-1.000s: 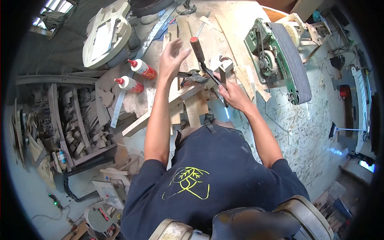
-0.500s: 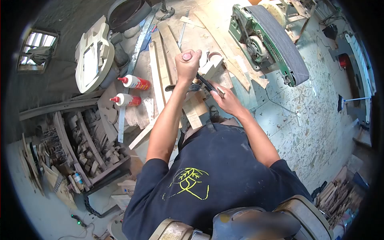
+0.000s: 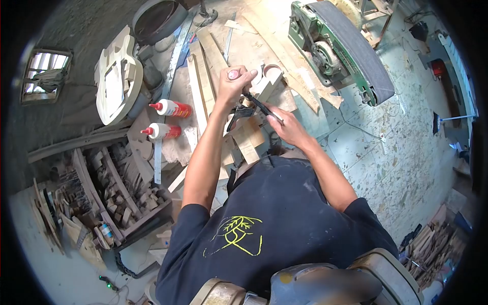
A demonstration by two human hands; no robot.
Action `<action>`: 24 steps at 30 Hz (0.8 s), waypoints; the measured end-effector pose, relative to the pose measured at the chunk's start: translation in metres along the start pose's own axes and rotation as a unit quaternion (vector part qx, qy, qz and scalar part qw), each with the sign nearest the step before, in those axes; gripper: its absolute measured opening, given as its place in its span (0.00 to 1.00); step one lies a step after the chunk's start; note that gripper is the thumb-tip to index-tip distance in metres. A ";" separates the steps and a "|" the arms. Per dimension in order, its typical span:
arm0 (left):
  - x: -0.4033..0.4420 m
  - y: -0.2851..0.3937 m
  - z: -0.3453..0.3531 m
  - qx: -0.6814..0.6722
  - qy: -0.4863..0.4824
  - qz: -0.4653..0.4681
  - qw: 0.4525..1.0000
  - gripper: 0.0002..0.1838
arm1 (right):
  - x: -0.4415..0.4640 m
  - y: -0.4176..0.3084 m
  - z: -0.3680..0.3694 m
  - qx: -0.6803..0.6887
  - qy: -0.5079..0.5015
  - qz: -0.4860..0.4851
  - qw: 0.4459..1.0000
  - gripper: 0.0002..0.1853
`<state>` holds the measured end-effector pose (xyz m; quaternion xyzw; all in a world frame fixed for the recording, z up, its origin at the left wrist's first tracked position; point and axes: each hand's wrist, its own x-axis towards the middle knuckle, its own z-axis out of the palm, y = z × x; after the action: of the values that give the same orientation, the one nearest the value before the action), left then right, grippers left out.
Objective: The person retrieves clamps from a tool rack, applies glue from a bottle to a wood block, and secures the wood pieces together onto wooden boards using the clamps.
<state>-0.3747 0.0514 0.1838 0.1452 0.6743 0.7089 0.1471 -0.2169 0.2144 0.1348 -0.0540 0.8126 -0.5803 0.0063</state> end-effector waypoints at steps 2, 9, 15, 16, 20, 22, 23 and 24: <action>0.001 -0.017 0.015 0.002 0.092 0.039 0.995 0.20 | 0.000 -0.005 -0.002 0.003 -0.003 0.010 1.000 0.25; 0.002 -0.021 0.043 0.085 0.295 0.058 0.950 0.20 | -0.001 0.005 0.001 -0.008 0.004 -0.001 1.000 0.29; 0.014 0.003 -0.015 -0.067 -0.127 -0.049 0.988 0.18 | -0.002 0.004 0.000 -0.016 -0.017 0.006 1.000 0.31; 0.014 0.000 -0.008 -0.086 -0.097 -0.044 0.991 0.18 | -0.002 0.004 0.001 -0.013 -0.019 0.017 1.000 0.31; 0.007 -0.020 0.039 0.002 0.283 0.058 0.957 0.19 | -0.004 0.016 0.011 -0.007 0.009 -0.007 1.000 0.32; 0.009 -0.015 0.054 0.056 0.384 0.090 0.917 0.20 | -0.009 0.018 0.018 -0.033 0.033 -0.019 0.999 0.33; 0.002 -0.009 0.052 0.044 0.357 0.041 0.932 0.19 | -0.008 0.019 0.019 -0.046 0.047 -0.026 0.997 0.33; -0.004 0.001 0.047 0.023 0.290 0.024 0.956 0.18 | -0.006 0.017 0.018 -0.040 0.043 -0.025 0.998 0.29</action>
<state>-0.3523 0.0933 0.1871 -0.0468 0.7007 0.7080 -0.0754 -0.2106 0.2037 0.1123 -0.0499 0.8332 -0.5488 -0.0454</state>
